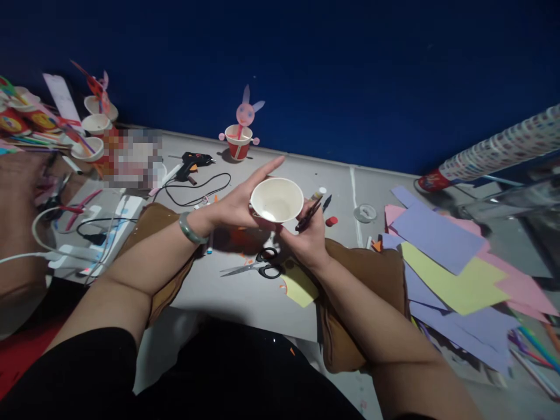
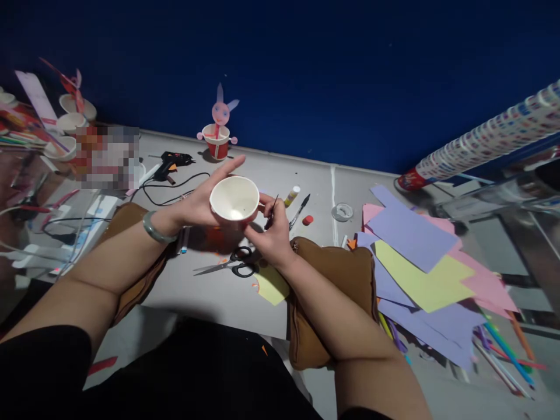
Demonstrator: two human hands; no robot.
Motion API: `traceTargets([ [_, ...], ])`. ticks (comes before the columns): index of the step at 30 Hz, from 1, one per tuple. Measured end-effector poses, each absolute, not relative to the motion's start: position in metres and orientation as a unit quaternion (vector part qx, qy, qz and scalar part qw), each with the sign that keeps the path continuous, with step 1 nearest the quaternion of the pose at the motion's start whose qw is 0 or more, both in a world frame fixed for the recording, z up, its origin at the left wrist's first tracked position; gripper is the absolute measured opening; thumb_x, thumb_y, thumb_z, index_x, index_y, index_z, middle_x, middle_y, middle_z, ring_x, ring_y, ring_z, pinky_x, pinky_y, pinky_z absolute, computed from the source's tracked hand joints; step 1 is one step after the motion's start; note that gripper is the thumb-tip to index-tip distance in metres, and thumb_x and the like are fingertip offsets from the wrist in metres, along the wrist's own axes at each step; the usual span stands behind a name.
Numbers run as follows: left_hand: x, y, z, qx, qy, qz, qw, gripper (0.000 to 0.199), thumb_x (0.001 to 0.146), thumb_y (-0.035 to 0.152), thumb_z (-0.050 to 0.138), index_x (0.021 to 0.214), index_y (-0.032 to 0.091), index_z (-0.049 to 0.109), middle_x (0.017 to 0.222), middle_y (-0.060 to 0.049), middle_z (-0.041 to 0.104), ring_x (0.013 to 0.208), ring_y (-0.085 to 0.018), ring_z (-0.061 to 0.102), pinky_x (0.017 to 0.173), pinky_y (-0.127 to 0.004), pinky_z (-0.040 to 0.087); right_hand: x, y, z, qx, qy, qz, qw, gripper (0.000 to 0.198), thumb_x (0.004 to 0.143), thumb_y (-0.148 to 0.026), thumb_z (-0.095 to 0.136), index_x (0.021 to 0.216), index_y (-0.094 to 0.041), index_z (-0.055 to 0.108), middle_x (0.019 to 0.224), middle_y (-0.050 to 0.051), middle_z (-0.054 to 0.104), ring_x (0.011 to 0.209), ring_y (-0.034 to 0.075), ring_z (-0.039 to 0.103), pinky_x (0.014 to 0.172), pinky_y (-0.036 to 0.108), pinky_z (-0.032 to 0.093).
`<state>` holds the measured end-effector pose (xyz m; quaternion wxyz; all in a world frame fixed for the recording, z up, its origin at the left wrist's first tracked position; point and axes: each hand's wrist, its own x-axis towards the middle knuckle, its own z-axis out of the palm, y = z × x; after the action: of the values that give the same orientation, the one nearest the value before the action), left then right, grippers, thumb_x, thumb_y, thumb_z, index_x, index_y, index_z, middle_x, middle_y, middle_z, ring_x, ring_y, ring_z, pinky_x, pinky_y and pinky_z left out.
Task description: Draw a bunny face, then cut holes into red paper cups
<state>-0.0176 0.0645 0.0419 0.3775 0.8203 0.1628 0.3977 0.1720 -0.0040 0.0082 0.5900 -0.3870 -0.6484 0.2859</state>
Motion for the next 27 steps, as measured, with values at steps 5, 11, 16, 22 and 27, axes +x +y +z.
traceTargets([
  [5, -0.013, 0.044, 0.053, 0.871, 0.101, 0.460, 0.135, 0.090, 0.079, 0.059, 0.071, 0.154, 0.029, 0.029, 0.131, -0.012, 0.063, 0.127, -0.027, 0.056, 0.113, -0.049, 0.039, 0.183, -0.004, 0.013, -0.318, -0.724, 0.122, 0.600, 0.034, 0.082, -0.035, 0.068, 0.090, -0.027, 0.036, 0.132, 0.009, 0.063, 0.130, 0.029, 0.056, 0.105, 0.056, 0.046],
  [11, -0.016, 0.022, 0.065, 0.870, 0.041, 0.488, -0.054, 0.033, 0.092, 0.026, 0.059, 0.123, 0.033, 0.051, 0.127, 0.000, 0.070, 0.133, -0.016, 0.053, 0.116, -0.044, 0.042, 0.194, -0.021, 0.027, -0.275, -0.773, -0.039, 0.571, 0.025, 0.098, -0.033, 0.048, 0.077, -0.025, 0.038, 0.138, -0.001, 0.063, 0.135, 0.019, 0.052, 0.104, 0.047, 0.051],
  [16, -0.023, 0.024, 0.057, 0.912, 0.038, 0.408, 0.028, 0.020, 0.086, 0.030, 0.065, 0.103, 0.037, 0.056, 0.119, 0.007, 0.073, 0.128, -0.018, 0.058, 0.120, -0.053, 0.035, 0.199, -0.027, 0.022, -0.305, -0.778, -0.043, 0.547, 0.025, 0.097, -0.032, 0.051, 0.075, -0.027, 0.039, 0.123, -0.004, 0.071, 0.126, 0.019, 0.059, 0.100, 0.049, 0.053],
  [22, -0.025, 0.024, 0.053, 0.900, 0.105, 0.397, 0.143, 0.022, 0.073, 0.035, 0.077, 0.089, 0.040, 0.061, 0.109, 0.006, 0.071, 0.120, -0.024, 0.060, 0.119, -0.058, 0.033, 0.206, -0.026, 0.016, -0.293, -0.793, 0.041, 0.533, 0.024, 0.090, -0.033, 0.061, 0.074, -0.029, 0.044, 0.115, -0.006, 0.073, 0.122, 0.022, 0.062, 0.105, 0.055, 0.050],
  [27, -0.024, 0.021, 0.050, 0.878, 0.071, 0.450, 0.150, 0.025, 0.079, 0.032, 0.073, 0.098, 0.039, 0.059, 0.123, 0.004, 0.063, 0.118, -0.022, 0.059, 0.115, -0.057, 0.038, 0.202, -0.029, 0.013, -0.293, -0.787, 0.007, 0.543, 0.020, 0.095, -0.035, 0.053, 0.077, -0.030, 0.047, 0.114, -0.005, 0.073, 0.125, 0.021, 0.060, 0.107, 0.057, 0.049],
])
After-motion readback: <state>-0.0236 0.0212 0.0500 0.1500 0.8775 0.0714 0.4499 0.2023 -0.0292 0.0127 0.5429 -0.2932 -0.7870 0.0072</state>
